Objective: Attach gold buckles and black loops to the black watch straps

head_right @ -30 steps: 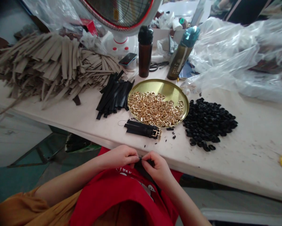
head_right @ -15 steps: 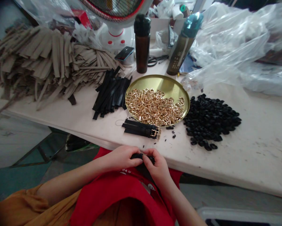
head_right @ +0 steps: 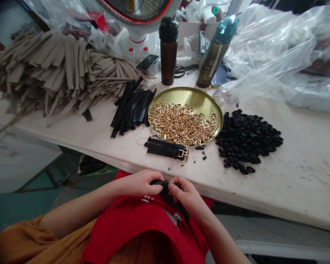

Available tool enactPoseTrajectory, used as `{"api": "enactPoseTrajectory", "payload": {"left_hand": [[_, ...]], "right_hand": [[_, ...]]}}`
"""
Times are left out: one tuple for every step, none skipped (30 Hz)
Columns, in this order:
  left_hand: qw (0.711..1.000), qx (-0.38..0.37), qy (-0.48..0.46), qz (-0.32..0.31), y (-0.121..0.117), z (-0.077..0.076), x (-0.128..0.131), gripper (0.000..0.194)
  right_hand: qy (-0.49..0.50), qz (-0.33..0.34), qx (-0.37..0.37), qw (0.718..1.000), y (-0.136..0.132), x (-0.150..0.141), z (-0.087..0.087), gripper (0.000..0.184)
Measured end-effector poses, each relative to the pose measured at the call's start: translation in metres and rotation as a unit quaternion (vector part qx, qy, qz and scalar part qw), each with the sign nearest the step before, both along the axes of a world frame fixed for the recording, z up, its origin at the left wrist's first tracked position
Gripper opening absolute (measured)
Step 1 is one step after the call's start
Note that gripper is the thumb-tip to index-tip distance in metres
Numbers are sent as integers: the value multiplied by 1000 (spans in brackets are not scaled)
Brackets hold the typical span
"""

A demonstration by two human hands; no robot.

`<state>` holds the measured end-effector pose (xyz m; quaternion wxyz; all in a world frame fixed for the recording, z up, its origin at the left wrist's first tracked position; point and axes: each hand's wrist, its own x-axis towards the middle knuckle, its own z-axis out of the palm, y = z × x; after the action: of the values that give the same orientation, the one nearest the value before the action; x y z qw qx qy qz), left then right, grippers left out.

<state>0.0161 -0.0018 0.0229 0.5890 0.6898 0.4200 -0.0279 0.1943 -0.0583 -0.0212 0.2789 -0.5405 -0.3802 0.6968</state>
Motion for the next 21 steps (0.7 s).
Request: {"api": "enactPoseTrajectory", "payload": {"left_hand": [[999,-41,-13,13,0,2,-1,18],[996,-78,-26,27,0,3,-3,18],[992,-110,-40,41,-1,4,-4,17],[988,-134,-53,50,-2,5,-4,17],[986,-146,-58,52,-4,5,-4,16],[988,-140,-52,48,-5,5,-4,16],[992,-114,-39,40,-7,5,-3,15],[997,-69,-19,30,-8,4,-2,15],[1000,-17,4,19,-10,3,-1,14],[999,34,25,10,-11,2,1,15],[996,75,41,4,-12,1,1,15],[994,100,50,-1,-13,1,2,16],[993,107,54,-6,-13,1,2,16],[993,103,55,-11,-12,1,2,16],[994,95,54,-15,-11,2,2,17],[995,86,53,-19,-11,3,2,17],[995,83,55,-21,-10,3,2,18],[994,91,62,-20,-10,3,2,18],[991,110,73,-15,-10,2,3,19],[987,135,86,-10,-11,0,4,20],[982,160,101,-5,-12,-3,5,21]], "right_hand": [[32,-3,-15,999,-2,0,0,30],[61,-2,-28,998,-3,0,0,31],[83,3,-37,996,-4,0,1,31],[95,11,-42,995,-5,0,2,30],[91,21,-38,995,-6,-1,4,29],[63,33,-21,997,-6,-2,5,28],[12,45,13,999,-5,-3,6,26],[-58,54,59,995,-5,-4,8,23],[-133,59,108,983,-5,-6,9,20],[-201,61,151,966,-5,-8,9,17],[-248,61,181,950,-5,-9,10,15],[-269,61,194,941,-4,-10,10,14],[-266,62,191,943,-4,-10,9,15],[-247,64,177,950,-4,-10,9,16],[-220,66,159,960,-3,-9,9,17],[-191,64,140,969,-3,-9,8,18],[-167,61,123,976,-2,-8,7,19],[-150,56,112,981,-2,-8,6,20],[-143,49,106,983,-1,-7,4,20],[-143,41,105,983,-1,-8,2,21],[-147,34,105,983,-1,-8,0,21]]}}
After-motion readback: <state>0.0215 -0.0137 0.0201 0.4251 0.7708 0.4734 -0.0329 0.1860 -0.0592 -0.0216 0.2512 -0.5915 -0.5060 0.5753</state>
